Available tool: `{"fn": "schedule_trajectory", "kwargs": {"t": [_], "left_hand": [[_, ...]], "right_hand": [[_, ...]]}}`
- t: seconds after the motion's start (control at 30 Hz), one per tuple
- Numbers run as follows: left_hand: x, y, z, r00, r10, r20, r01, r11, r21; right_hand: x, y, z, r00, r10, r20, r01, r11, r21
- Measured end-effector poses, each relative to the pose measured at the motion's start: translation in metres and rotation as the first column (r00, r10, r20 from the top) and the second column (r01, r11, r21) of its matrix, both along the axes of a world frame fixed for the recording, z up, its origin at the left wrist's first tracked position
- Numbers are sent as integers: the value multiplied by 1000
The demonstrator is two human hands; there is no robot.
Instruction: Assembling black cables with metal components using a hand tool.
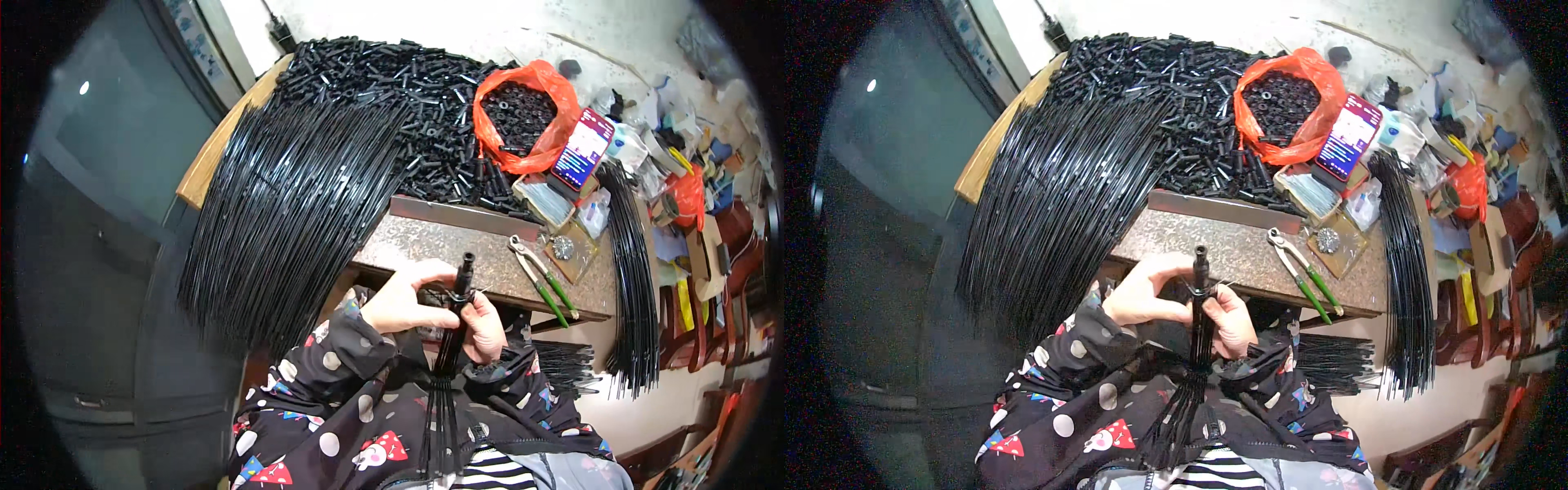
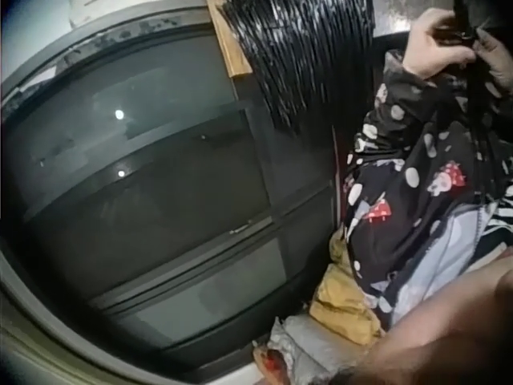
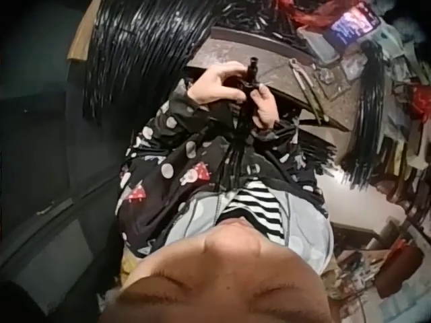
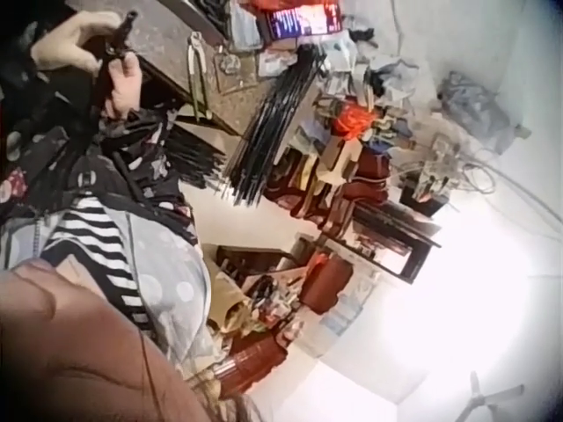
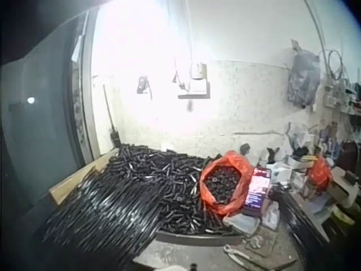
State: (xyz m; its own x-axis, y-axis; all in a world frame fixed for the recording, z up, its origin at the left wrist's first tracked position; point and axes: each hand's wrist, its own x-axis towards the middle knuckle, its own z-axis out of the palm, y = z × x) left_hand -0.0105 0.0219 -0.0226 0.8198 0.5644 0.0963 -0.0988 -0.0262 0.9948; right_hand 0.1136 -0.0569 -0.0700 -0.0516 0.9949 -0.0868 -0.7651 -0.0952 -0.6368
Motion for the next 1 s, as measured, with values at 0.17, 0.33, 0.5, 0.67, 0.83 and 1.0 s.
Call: {"fn": "schedule_trajectory", "kwargs": {"t": [0.17, 0.33, 0.5, 0.67, 0.83, 1.0], "left_hand": [[3, -9, -1, 973, 229, -19, -203, 895, 397], [9, -9, -5, 964, 252, 90, -264, 841, 473], [8, -9, -7, 976, 209, 67, -216, 864, 455], [16, -14, -15, 966, 230, 120, -249, 950, 187], [4, -12, -24, 959, 89, 267, -79, 996, -50], [12, 1, -27, 898, -48, 437, -12, 991, 134]], "right_hand": [[-1, -4, 2, 1000, -4, 4, 4, 1000, -25], [0, -4, 6, 999, -17, -37, 19, 999, 35], [2, -6, -8, 1000, -11, -4, 12, 995, 101], [4, -8, 0, 999, -24, -33, 25, 999, 45], [3, -12, 3, 999, 18, -47, -17, 1000, 24], [9, -13, -11, 984, 124, 130, -124, 992, -4]]}}
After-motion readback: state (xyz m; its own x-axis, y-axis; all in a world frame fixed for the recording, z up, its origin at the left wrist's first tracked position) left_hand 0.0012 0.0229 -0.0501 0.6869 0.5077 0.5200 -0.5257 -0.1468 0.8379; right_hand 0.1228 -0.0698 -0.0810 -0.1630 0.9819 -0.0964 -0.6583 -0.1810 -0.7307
